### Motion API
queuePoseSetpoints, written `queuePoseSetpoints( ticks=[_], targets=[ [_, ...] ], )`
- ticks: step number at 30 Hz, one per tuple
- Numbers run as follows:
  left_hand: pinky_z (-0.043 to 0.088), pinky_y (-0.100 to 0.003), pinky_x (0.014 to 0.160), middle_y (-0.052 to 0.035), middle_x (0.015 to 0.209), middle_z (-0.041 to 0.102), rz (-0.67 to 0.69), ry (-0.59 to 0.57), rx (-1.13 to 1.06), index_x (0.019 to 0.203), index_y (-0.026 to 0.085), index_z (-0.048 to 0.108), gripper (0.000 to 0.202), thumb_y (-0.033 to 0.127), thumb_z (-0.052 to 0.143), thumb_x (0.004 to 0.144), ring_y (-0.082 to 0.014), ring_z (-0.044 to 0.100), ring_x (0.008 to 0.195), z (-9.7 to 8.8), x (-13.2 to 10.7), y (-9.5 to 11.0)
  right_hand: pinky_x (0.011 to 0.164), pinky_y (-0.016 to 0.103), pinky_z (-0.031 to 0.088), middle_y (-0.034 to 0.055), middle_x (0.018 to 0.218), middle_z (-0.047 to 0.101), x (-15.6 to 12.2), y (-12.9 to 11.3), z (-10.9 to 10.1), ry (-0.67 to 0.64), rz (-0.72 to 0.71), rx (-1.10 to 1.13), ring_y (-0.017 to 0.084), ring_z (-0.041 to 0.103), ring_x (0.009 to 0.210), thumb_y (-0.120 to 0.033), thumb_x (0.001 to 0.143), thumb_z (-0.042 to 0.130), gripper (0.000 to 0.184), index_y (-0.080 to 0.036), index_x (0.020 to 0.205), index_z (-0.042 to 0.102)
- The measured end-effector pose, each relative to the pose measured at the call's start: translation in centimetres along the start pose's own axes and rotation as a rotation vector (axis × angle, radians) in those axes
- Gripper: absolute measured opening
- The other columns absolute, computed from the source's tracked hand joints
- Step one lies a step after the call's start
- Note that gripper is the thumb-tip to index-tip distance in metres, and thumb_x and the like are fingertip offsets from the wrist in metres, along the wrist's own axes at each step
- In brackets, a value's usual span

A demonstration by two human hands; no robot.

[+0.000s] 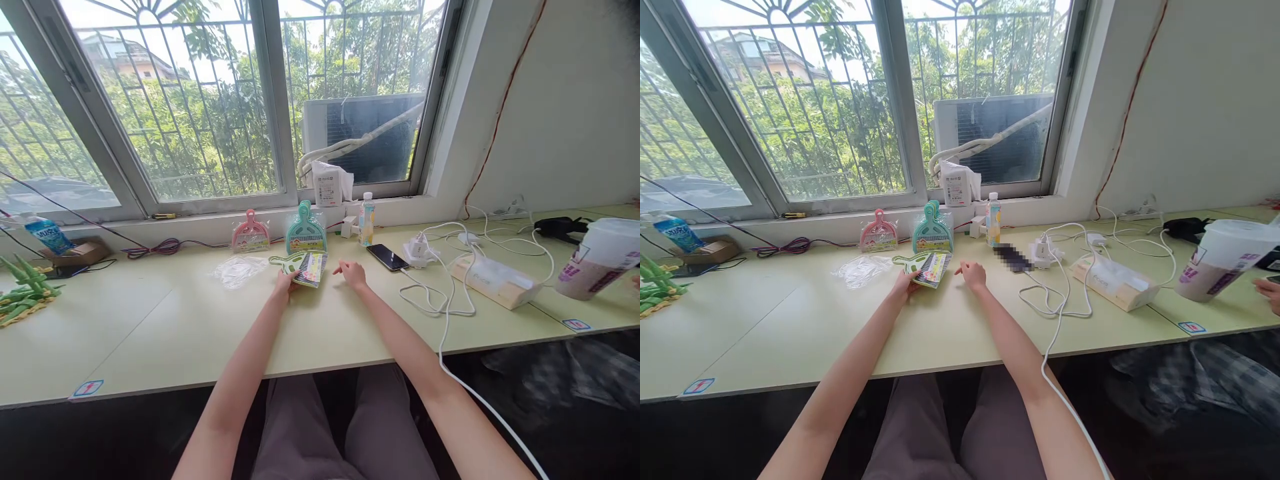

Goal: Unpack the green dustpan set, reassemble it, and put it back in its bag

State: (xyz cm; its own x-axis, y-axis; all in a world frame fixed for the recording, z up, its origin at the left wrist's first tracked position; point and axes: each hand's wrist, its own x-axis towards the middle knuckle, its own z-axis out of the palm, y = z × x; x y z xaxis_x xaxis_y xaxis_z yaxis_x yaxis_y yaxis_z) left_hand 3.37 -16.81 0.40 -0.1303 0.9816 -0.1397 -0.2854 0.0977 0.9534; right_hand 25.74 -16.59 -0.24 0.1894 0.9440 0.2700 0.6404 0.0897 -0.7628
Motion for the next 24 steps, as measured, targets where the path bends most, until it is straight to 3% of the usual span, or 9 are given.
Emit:
queuePoseSetpoints(
  ticks=[7,13,19,21,24],
  targets=[
    [0.057,-0.027,0.066,-0.0056,0.097,0.065,-0.009,-0.048,0.021,0.112,0.021,0.051,0.051,0.014,0.078,0.069,-0.0148,0.067,0.073,0.0,-0.4,0.0,0.063,0.026,0.038,0.003,0.083,0.072,0.0,0.0,0.1,0.027,-0.002,-0.039,0.015,0.059,0.068,-0.04,0.094,0.035,0.056,-0.022,0.057,0.074],
    [0.057,-0.028,0.063,-0.0084,0.103,0.066,0.008,-0.082,0.078,0.113,0.02,0.051,0.047,0.015,0.074,0.073,-0.0156,0.066,0.072,-0.1,-0.3,-0.2,0.063,0.025,0.038,0.0032,0.093,0.072,-0.1,-0.1,0.0,0.006,0.005,-0.054,0.015,0.059,0.071,-0.038,0.095,0.035,0.053,-0.023,0.064,0.076],
    [0.054,-0.025,0.06,-0.0063,0.098,0.066,0.008,-0.092,0.037,0.12,0.023,0.048,0.057,0.024,0.078,0.072,-0.0128,0.065,0.066,-0.1,-0.2,-0.1,0.061,0.023,0.041,0.0008,0.074,0.072,-0.4,-0.6,0.0,-0.191,0.023,0.067,0.011,0.059,0.057,-0.054,0.095,0.037,0.051,-0.022,0.087,0.076],
    [0.054,-0.024,0.059,-0.0064,0.098,0.066,0.016,-0.131,0.043,0.127,0.026,0.044,0.061,0.03,0.076,0.075,-0.0132,0.065,0.066,0.0,-0.4,-0.1,0.06,0.023,0.043,0.0001,0.072,0.073,-0.6,-0.8,0.0,-0.276,0.039,0.16,0.009,0.055,0.047,-0.059,0.09,0.047,0.048,-0.021,0.086,0.075],
    [0.054,-0.025,0.06,-0.0061,0.099,0.066,0.027,-0.171,0.034,0.131,0.029,0.043,0.057,0.039,0.069,0.082,-0.0134,0.065,0.067,0.3,-0.8,-0.1,0.055,0.023,0.045,0.0005,0.065,0.071,-0.9,-1.1,0.0,-0.305,0.057,0.346,0.009,0.054,0.041,-0.059,0.079,0.063,0.042,-0.019,0.083,0.074]
  ],
)
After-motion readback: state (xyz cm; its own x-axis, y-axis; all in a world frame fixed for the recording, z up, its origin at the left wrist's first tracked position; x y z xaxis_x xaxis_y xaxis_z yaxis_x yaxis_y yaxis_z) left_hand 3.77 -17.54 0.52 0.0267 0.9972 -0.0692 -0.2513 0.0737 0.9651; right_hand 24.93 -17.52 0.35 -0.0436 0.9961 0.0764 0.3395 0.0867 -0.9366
